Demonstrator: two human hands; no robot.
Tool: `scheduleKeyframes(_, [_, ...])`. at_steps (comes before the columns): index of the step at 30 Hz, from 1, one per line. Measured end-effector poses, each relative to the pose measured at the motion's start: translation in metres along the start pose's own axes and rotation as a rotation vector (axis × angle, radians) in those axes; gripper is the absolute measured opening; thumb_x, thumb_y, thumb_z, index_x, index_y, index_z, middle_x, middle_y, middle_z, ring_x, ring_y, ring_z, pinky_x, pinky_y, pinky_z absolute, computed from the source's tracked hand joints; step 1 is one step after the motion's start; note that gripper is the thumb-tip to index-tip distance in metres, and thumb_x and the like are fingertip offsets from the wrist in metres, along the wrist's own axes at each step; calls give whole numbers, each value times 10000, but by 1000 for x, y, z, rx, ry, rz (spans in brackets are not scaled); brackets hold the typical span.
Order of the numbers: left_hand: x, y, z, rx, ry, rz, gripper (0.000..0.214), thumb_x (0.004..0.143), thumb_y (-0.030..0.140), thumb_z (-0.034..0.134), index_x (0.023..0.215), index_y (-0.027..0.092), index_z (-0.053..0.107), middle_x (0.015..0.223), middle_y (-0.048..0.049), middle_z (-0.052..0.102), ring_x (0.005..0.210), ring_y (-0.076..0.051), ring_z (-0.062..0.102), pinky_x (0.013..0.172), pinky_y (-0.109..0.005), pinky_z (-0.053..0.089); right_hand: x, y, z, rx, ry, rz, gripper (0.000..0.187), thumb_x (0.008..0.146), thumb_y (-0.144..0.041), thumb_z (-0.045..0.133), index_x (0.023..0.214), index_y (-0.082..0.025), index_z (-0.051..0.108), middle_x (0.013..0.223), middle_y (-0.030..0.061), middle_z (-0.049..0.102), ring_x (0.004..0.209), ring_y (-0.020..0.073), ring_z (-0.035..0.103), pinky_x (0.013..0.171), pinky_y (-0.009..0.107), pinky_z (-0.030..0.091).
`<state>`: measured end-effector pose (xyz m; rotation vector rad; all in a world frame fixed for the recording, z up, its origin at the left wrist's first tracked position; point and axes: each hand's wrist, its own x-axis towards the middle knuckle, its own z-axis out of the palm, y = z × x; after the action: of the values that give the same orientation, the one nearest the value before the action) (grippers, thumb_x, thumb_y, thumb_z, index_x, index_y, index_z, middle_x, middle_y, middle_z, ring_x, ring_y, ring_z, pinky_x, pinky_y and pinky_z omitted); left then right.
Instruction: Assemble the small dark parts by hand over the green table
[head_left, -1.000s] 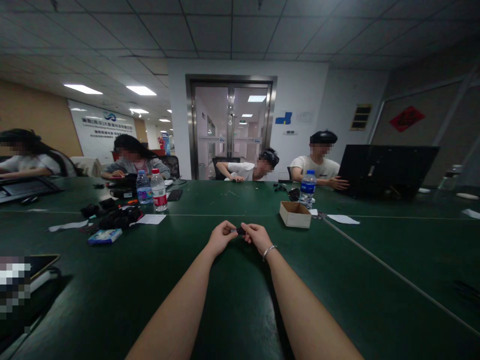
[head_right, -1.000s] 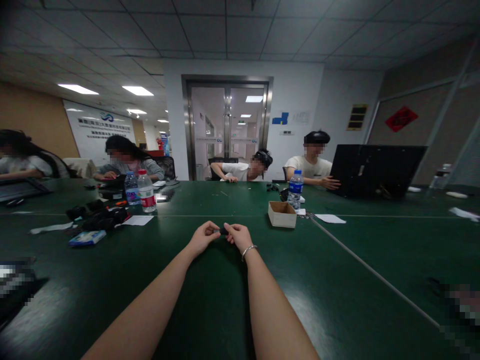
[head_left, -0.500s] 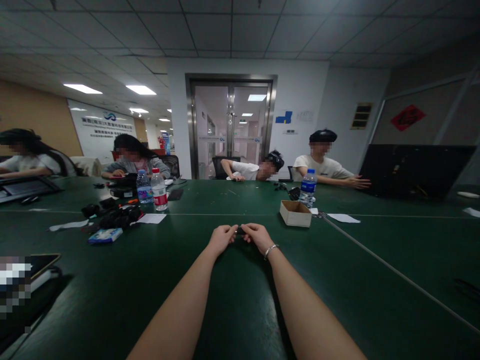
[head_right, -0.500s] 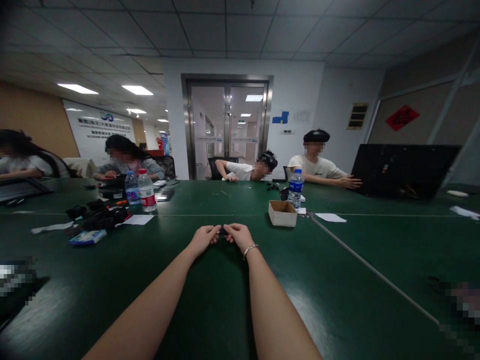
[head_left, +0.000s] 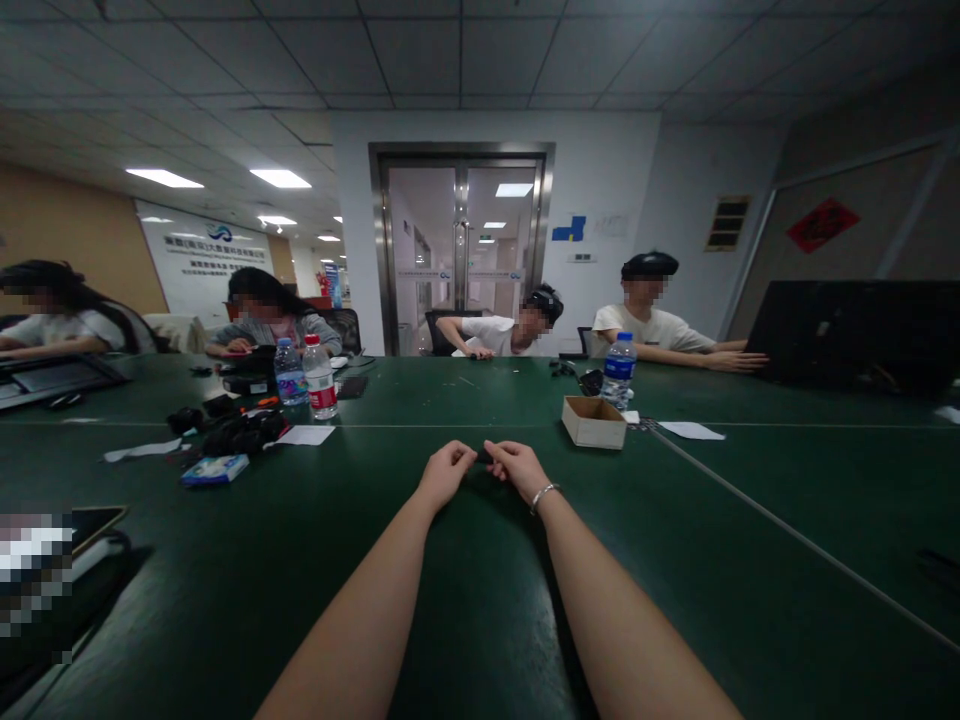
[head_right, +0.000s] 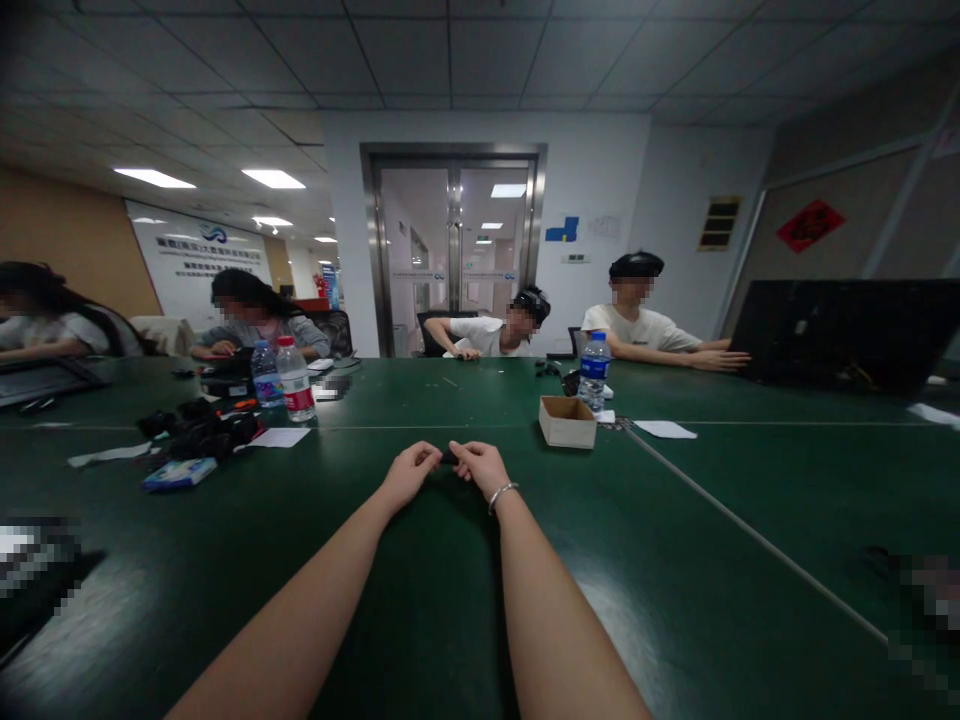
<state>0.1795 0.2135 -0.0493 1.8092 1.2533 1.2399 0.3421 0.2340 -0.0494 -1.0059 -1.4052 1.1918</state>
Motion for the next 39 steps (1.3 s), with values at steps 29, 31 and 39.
scheduleKeyframes(29, [6,-9,-3,-249,-47,22,235,698,331,604,827,141,552,687,-19,574,650,-132,560,629,-246,436,3,4,0,9,-56,8,436,644,-517,669,691,-91,592,544,44,583,426,77,497,378,152,386])
scheduleKeyframes(31, [6,-10,-3,-253,-46,50,217,702,308,602,841,147,555,722,-25,579,685,-137,567,661,-254,445,2,3,0,7,-51,14,445,650,-534,658,658,-96,579,543,49,582,425,79,498,367,151,379])
scheduleKeyframes(39, [4,-6,-4,-227,-41,75,226,720,306,596,891,160,572,877,-54,590,782,-150,580,743,-276,457,0,-1,1,30,-36,28,473,633,-563,659,635,-99,568,530,47,572,416,77,490,356,147,372])
